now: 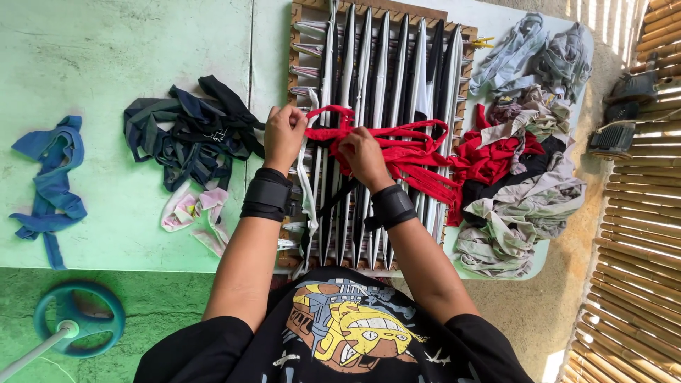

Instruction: The person weaves a rug by shifting a rack, then picking up and straightening fabric strips, and attaching them to the rack with clothespins. The person then aligns the fabric strips by hand.

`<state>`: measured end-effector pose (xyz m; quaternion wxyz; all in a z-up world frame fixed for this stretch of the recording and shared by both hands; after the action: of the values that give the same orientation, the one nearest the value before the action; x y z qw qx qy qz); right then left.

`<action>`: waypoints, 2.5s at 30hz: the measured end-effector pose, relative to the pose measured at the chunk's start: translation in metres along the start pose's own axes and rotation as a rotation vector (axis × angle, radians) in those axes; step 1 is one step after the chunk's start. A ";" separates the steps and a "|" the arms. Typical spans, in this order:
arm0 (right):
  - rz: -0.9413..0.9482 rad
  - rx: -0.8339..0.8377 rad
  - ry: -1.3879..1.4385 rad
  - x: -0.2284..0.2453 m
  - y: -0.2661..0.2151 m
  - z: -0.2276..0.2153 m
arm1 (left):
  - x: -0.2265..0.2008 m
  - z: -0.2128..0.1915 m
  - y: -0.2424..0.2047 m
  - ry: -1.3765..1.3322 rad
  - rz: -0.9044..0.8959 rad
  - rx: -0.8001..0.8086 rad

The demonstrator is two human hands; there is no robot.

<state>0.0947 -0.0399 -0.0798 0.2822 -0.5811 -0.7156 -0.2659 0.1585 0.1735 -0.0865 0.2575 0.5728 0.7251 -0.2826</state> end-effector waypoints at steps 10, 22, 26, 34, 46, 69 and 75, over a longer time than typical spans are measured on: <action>0.124 -0.616 -0.102 -0.041 -0.033 -0.134 | -0.011 0.029 0.023 -0.198 0.006 0.100; 0.148 -0.643 -0.091 -0.050 -0.057 -0.134 | -0.090 0.105 -0.024 0.115 0.104 0.389; -0.035 -0.671 -0.195 -0.037 -0.056 -0.134 | -0.086 0.133 -0.023 0.296 0.144 0.340; 0.202 -0.700 0.240 -0.046 -0.051 -0.147 | -0.095 0.097 0.028 -0.380 0.166 0.310; -0.030 -0.556 0.724 0.018 0.015 -0.159 | -0.171 -0.005 0.021 -0.537 0.360 0.344; -0.109 -0.498 0.448 0.034 0.028 -0.138 | -0.159 0.026 -0.027 -0.728 0.247 0.569; -0.048 -0.529 0.844 0.030 0.025 -0.123 | -0.157 0.030 -0.028 -0.794 0.116 0.563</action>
<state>0.1256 -0.1026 0.0291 0.3839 -0.4579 -0.4599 -0.6569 0.1662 0.0400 0.0048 0.3644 0.5077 0.4331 -0.6495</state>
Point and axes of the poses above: each hand's wrist, its own y-axis towards the middle knuckle, its own z-axis out of the palm, x = y × z, the point moved 5 cm from there along y, towards the middle knuckle, and after that the axes turned 9 degrees about -z, right-handed, at the moved point
